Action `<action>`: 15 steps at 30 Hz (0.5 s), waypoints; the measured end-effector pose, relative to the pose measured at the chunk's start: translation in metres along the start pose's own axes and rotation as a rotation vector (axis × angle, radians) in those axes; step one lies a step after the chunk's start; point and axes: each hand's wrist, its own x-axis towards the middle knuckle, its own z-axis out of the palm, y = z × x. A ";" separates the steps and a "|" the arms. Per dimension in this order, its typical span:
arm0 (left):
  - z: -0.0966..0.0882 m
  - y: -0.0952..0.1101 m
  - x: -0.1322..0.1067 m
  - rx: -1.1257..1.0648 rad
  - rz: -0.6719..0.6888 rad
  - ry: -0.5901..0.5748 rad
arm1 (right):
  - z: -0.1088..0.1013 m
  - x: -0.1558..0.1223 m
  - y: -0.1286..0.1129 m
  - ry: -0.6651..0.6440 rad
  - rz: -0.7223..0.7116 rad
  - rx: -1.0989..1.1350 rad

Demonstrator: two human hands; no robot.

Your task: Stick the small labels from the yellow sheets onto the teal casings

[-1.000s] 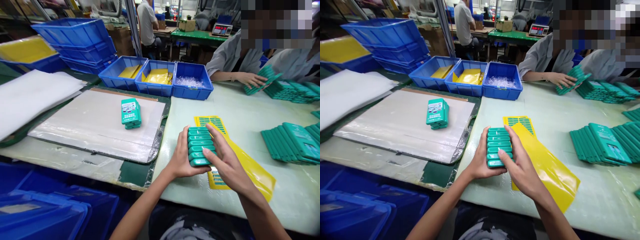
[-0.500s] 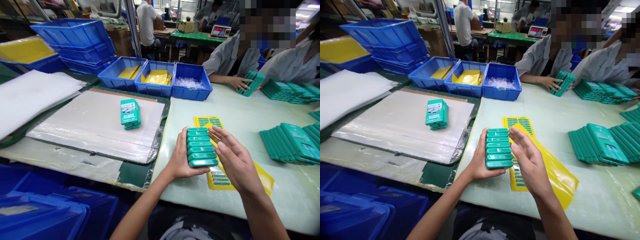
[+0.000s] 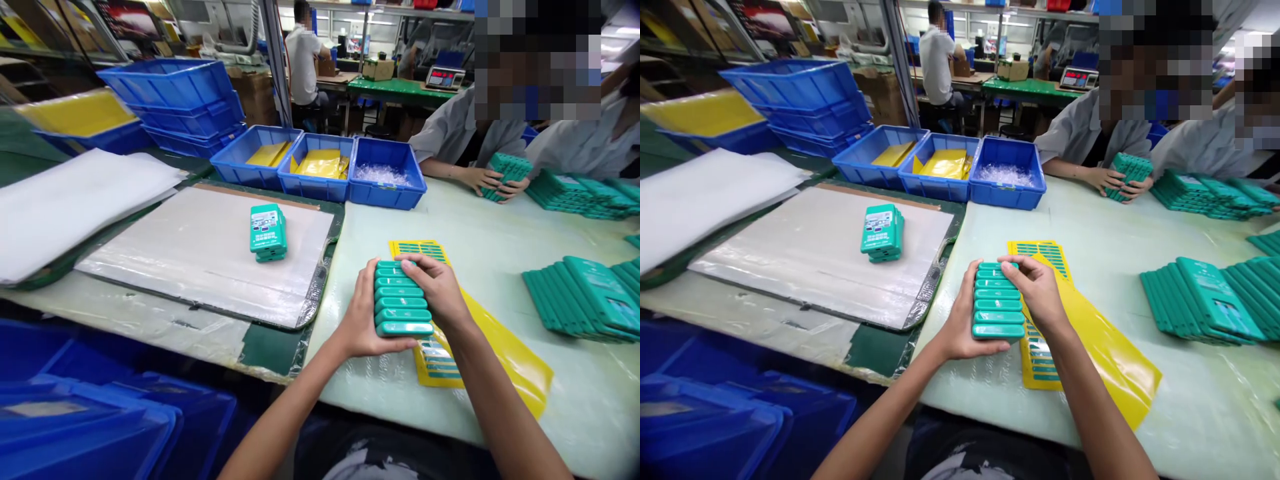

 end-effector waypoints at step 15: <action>0.003 -0.004 -0.005 0.054 0.046 0.002 | -0.014 -0.059 -0.038 -0.161 -0.664 -0.907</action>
